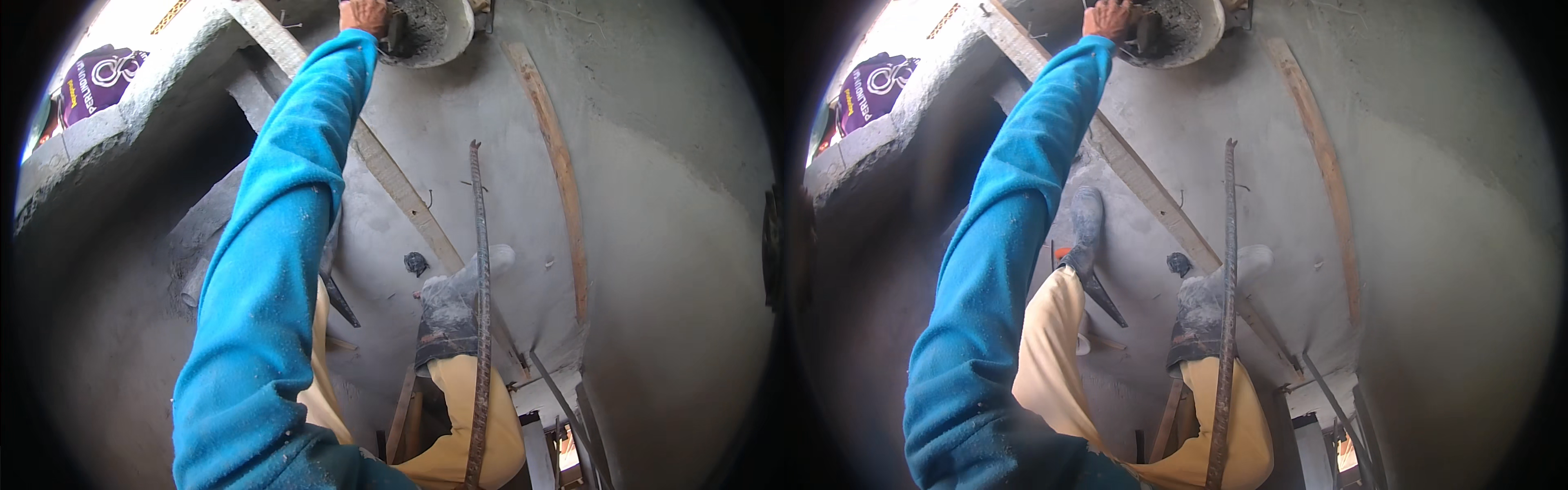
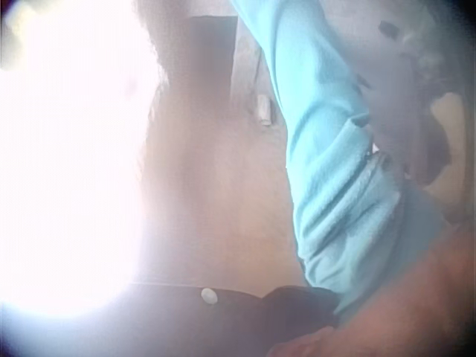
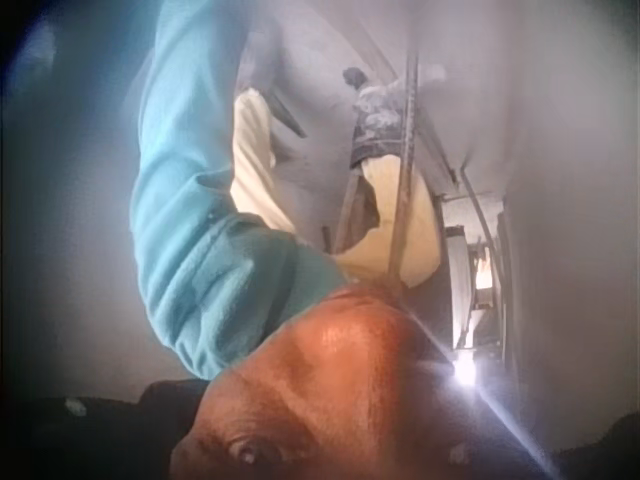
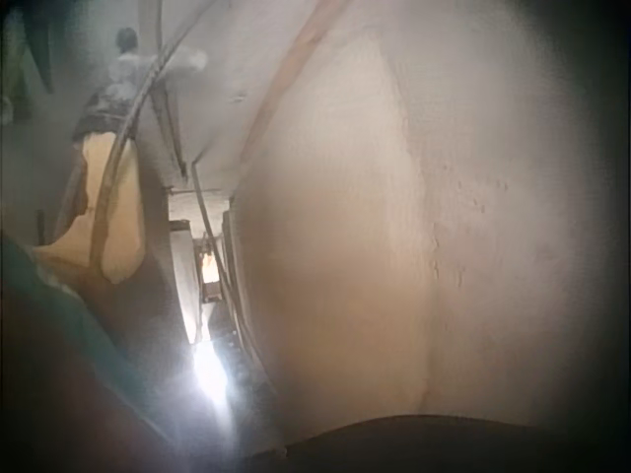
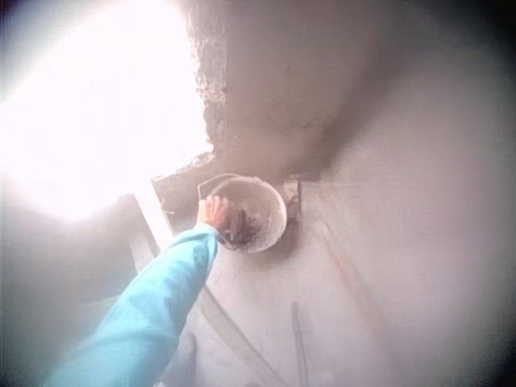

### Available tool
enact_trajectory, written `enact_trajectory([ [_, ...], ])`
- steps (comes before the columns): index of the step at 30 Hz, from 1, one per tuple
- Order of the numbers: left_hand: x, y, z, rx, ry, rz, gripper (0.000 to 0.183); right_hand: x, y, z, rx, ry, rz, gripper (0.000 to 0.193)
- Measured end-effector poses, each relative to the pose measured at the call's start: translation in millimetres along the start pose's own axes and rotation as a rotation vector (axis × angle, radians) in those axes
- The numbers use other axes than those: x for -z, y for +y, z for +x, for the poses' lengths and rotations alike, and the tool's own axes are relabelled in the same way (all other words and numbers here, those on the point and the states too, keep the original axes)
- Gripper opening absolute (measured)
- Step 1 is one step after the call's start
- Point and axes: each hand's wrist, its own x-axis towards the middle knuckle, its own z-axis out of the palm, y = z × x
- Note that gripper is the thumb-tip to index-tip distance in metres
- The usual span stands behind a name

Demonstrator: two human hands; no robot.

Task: The person walks through a construction site, picks up a long steel rebar, and positions it vertically against a wall. They then use a hammer to drive nails into the wall to secure the rebar in place.

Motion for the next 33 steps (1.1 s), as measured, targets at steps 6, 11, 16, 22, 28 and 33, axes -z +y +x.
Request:
enact_trajectory([
  [6,48.4,13.6,-7.8,-0.023,0.242,-0.264,0.023,4.6,-6.6,2.2,0.101,0.016,-0.113,0.019],
  [11,162.9,-1.5,-60.9,0.242,0.447,-0.885,0.048,11.9,-9.2,-15.6,0.261,0.015,-0.3,0.021],
  [16,198.9,-97.8,-117.8,0.885,0.299,-1.754,0.053,9.6,-15.6,-52.6,0.439,0.057,-0.485,0.023],
  [22,162.7,-140.9,-119.2,1.018,0.365,-2.213,0.052,11.5,-22.7,-104.7,0.622,0.146,-0.696,0.025],
  [28,142.3,-137.7,-105.8,1.309,0.377,-2.15,0.045,-5.0,-29.5,-138.1,0.765,0.215,-0.832,0.027],
  [33,142.0,-137.7,-103.2,1.349,0.416,-2.181,0.04,-17.1,-44.1,-157.8,0.833,0.226,-0.9,0.029],
])
